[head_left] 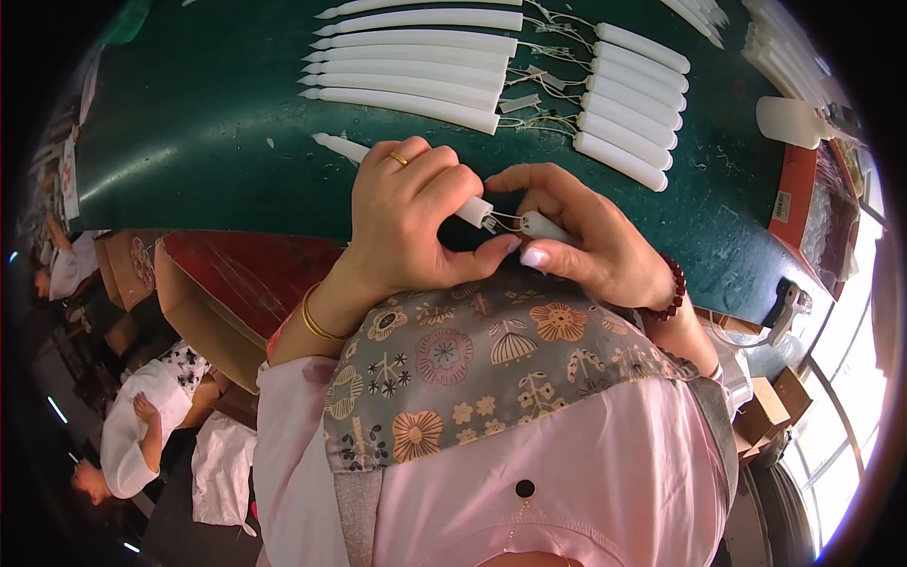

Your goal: The worker is assembling white plastic tubes by connecting them with wires and connectors and applying adhesive.

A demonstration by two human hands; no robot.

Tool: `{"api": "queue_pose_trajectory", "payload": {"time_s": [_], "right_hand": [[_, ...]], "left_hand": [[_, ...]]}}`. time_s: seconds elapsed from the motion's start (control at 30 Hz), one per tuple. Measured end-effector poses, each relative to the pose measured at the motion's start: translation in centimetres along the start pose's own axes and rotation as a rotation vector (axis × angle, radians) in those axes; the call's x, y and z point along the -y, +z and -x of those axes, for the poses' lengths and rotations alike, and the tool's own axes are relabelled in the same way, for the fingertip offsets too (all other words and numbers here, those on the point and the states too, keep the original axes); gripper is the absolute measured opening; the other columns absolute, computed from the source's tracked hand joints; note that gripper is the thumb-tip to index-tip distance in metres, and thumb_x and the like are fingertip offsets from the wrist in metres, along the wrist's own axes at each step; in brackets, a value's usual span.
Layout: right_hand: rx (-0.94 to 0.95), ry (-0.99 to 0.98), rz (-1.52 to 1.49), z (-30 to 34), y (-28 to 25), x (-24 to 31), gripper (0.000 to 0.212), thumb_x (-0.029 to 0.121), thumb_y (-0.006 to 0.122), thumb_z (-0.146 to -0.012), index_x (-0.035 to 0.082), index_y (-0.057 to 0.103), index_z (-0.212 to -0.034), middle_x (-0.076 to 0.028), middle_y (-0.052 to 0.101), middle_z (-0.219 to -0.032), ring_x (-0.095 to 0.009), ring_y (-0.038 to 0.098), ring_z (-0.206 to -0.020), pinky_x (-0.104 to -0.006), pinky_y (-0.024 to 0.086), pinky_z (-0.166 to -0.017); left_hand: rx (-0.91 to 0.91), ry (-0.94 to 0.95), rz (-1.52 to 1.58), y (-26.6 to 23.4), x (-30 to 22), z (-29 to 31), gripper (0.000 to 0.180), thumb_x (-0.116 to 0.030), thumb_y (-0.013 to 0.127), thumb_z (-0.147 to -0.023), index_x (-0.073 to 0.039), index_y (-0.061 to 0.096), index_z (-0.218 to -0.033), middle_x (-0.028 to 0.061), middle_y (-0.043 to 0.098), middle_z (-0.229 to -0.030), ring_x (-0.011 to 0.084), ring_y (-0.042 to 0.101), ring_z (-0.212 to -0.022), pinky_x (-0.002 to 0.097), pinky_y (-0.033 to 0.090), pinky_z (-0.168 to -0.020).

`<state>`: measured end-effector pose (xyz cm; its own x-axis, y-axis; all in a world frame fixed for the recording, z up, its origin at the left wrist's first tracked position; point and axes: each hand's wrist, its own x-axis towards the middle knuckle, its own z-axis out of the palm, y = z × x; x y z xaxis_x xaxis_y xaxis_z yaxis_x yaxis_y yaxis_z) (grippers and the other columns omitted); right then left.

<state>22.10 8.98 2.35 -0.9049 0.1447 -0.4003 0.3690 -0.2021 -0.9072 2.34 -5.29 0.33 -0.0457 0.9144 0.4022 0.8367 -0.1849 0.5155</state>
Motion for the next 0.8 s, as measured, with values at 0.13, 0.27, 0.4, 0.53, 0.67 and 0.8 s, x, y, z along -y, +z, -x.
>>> {"api": "queue_pose_trajectory", "payload": {"time_s": [0.13,0.27,0.4,0.53,0.67,0.8], "right_hand": [[0.002,-0.067,-0.015,0.8,0.5,-0.3,0.063,0.011,0.074,-0.096,-0.002,0.043,-0.15,-0.004,0.062,-0.103,-0.009,0.058,-0.093,-0.0228,0.046,-0.084],[-0.166,-0.162,0.137,0.9,1.6,-1.2,0.054,-0.008,0.066,-0.095,-0.003,0.046,-0.145,-0.012,0.066,-0.125,-0.016,0.066,-0.111,-0.0293,0.052,-0.098],[-0.31,-0.336,0.278,0.4,2.2,-2.2,0.049,-0.012,0.063,-0.095,-0.003,0.049,-0.14,-0.018,0.063,-0.139,-0.022,0.066,-0.124,-0.0333,0.051,-0.106],[-0.442,-0.381,0.369,0.1,2.8,-2.5,0.045,-0.008,0.067,-0.095,-0.004,0.051,-0.138,-0.019,0.065,-0.138,-0.025,0.069,-0.121,-0.0347,0.055,-0.101],[-0.508,-0.443,0.589,0.0,2.8,-1.8,0.042,-0.006,0.072,-0.092,-0.002,0.057,-0.132,-0.018,0.07,-0.129,-0.031,0.073,-0.112,-0.0356,0.059,-0.093],[-0.508,-0.479,0.728,0.1,2.0,-1.3,0.039,-0.004,0.074,-0.09,-0.001,0.062,-0.127,-0.017,0.072,-0.125,-0.036,0.074,-0.106,-0.0371,0.062,-0.087]], "left_hand": [[-0.036,-0.013,-0.078,0.3,0.4,0.3,0.036,-0.04,0.08,-0.071,-0.012,0.059,-0.075,0.0015,0.05,-0.071,0.0241,0.052,-0.066,0.0373,0.041,-0.063],[0.019,-0.038,-0.104,0.2,0.7,0.7,0.03,-0.035,0.077,-0.076,-0.011,0.059,-0.077,0.0009,0.052,-0.069,0.0246,0.055,-0.066,0.0365,0.043,-0.062],[0.05,-0.065,0.009,0.2,0.4,-0.4,0.028,-0.032,0.076,-0.079,-0.008,0.064,-0.089,0.0031,0.056,-0.075,0.0256,0.059,-0.069,0.0356,0.043,-0.06],[0.011,0.018,-0.015,0.6,0.5,-0.6,0.034,-0.021,0.078,-0.084,-0.006,0.067,-0.113,0.0069,0.059,-0.085,0.0267,0.062,-0.071,0.0382,0.047,-0.059],[0.077,-0.099,0.0,0.4,-0.4,-0.3,0.034,-0.016,0.078,-0.088,-0.004,0.068,-0.118,0.0074,0.06,-0.087,0.0268,0.063,-0.073,0.0386,0.051,-0.061],[0.147,-0.174,-0.069,0.0,-0.8,-0.3,0.036,-0.018,0.08,-0.087,-0.004,0.069,-0.118,0.0073,0.06,-0.087,0.027,0.063,-0.073,0.0375,0.051,-0.061]]}}
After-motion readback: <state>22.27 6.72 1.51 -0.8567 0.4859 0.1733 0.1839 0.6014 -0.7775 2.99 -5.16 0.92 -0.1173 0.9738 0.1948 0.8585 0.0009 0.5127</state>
